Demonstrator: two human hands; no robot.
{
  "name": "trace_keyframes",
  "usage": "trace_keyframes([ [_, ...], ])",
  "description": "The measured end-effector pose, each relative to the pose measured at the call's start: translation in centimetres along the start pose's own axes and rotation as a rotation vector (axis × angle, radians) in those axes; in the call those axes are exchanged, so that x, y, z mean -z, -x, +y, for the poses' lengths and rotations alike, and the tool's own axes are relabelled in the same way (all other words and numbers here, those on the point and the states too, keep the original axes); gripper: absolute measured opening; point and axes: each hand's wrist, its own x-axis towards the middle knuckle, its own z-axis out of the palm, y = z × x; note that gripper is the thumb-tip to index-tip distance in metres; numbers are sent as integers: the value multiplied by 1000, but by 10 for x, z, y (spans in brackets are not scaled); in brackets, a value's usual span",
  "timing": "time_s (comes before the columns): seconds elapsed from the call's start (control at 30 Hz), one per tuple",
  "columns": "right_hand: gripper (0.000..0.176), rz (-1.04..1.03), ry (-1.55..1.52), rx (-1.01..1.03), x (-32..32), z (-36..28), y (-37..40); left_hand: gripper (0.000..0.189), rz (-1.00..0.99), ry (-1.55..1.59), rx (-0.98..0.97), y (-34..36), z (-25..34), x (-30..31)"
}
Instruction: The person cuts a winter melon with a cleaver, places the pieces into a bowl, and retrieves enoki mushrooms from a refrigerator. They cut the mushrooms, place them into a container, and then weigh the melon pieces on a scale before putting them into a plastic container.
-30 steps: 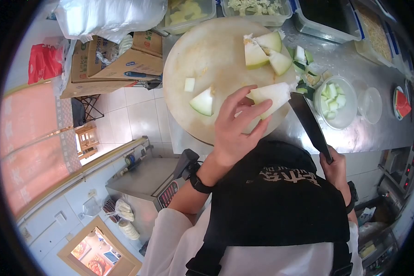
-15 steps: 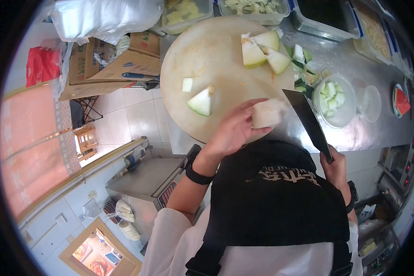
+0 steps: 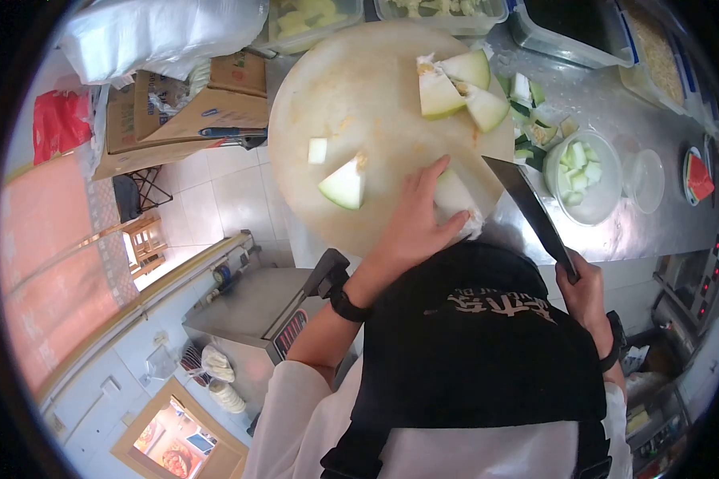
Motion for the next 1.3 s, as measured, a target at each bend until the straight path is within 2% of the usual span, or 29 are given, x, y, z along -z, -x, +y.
trace_keyframes([
  [0.07,28,-18,69,3,6,-12,-4,55,166,-277,-91,1,-6,-2],
  [0.1,28,-24,70,-2,7,-16,-6,55,163,-274,-84,1,-9,-3],
  [0.17,30,-29,94,54,10,-21,-10,48,338,99,3,1,-14,-7],
  [0.27,32,-56,87,115,12,-28,-19,44,343,-28,41,-1,-13,-4],
  [0.4,35,-104,96,117,14,-30,-29,49,334,52,59,4,-10,-8],
  [0.47,44,-102,117,155,16,-31,-32,52,286,-193,18,9,-10,-6],
  [0.5,44,-112,117,145,18,-32,-33,52,278,-190,29,10,-9,-5],
  [0.57,57,-130,145,214,24,-34,-33,48,435,-402,-101,10,-7,-1],
  [0.6,57,-138,145,203,28,-36,-32,48,426,-397,-93,8,-15,0],
  [0.67,67,-187,226,248,35,-40,-30,34,282,-227,-650,2,-30,4],
  [0.7,67,-194,228,239,39,-44,-29,34,278,-219,-643,2,-30,5],
  [0.77,55,-263,312,272,45,-50,-26,24,198,-239,-680,-3,-22,10],
  [0.87,64,-304,324,248,47,-55,-21,28,186,-214,-698,-3,-36,5],
  [1.3,63,-333,337,248,53,-58,-20,28,243,-146,-739,-5,-50,-2],
])
